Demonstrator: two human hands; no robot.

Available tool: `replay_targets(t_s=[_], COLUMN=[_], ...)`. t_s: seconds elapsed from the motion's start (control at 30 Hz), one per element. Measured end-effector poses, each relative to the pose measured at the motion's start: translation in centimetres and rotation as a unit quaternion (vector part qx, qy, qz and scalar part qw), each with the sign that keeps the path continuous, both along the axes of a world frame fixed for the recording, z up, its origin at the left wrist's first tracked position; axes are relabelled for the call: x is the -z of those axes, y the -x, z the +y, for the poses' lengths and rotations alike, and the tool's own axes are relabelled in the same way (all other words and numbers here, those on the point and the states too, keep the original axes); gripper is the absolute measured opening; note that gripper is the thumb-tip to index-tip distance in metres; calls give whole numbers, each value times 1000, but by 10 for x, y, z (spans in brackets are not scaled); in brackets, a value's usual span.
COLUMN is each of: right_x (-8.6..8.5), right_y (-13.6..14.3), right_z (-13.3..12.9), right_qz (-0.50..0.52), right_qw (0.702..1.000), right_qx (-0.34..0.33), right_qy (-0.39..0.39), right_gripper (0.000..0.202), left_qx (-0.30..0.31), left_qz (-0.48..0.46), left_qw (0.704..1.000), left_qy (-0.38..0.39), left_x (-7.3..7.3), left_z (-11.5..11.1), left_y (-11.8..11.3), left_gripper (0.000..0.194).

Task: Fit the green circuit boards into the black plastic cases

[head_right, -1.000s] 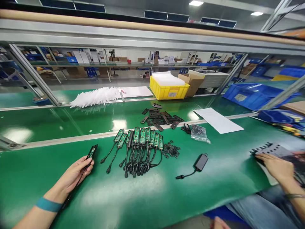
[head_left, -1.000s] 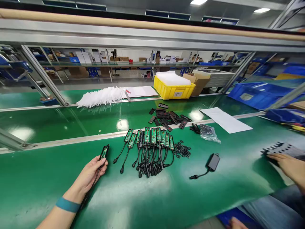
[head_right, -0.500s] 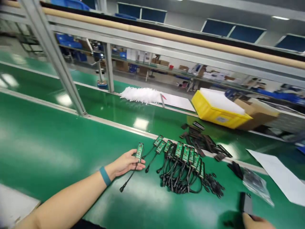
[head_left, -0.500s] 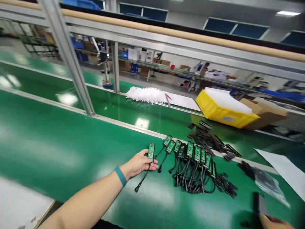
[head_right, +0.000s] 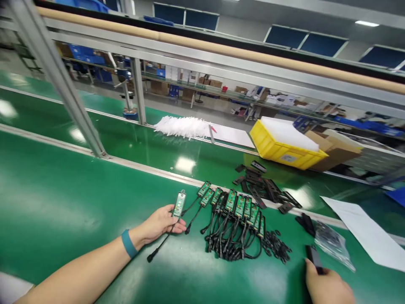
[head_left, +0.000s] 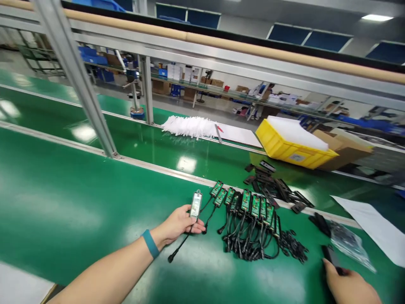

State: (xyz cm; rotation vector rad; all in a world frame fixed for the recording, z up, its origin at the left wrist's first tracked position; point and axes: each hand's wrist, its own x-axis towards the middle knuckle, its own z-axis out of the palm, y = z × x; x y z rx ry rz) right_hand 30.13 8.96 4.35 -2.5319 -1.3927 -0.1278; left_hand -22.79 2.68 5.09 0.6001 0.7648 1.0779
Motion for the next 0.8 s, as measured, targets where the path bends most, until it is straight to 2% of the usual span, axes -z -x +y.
replay_targets(t_s=[0.07,0.3,0.37,0.47,0.6,0.8], right_x=[-3,-15,-14,-10,-6,-16], right_y=[0,-12,-7,14,52,88], right_z=[0,-6,-9,-5,22,96], right_qz=[10,27,29,40,60,50], right_qw=[998,999,1000,997,988,980], right_qx=[44,27,9,-55,-141,-191], right_qy=[38,18,-3,-32,-35,-24], right_gripper=[48,33,37,41,38,36], left_qx=[-22,10,5,5,10,23], left_qz=[19,5,13,27,25,1], left_qw=[999,1000,1000,999,999,999], left_qy=[12,11,19,32,37,43], left_x=[0,9,8,6,4,7], left_z=[0,5,4,3,4,5], left_y=[1,7,7,7,7,5], left_gripper=[45,28,26,30,31,26])
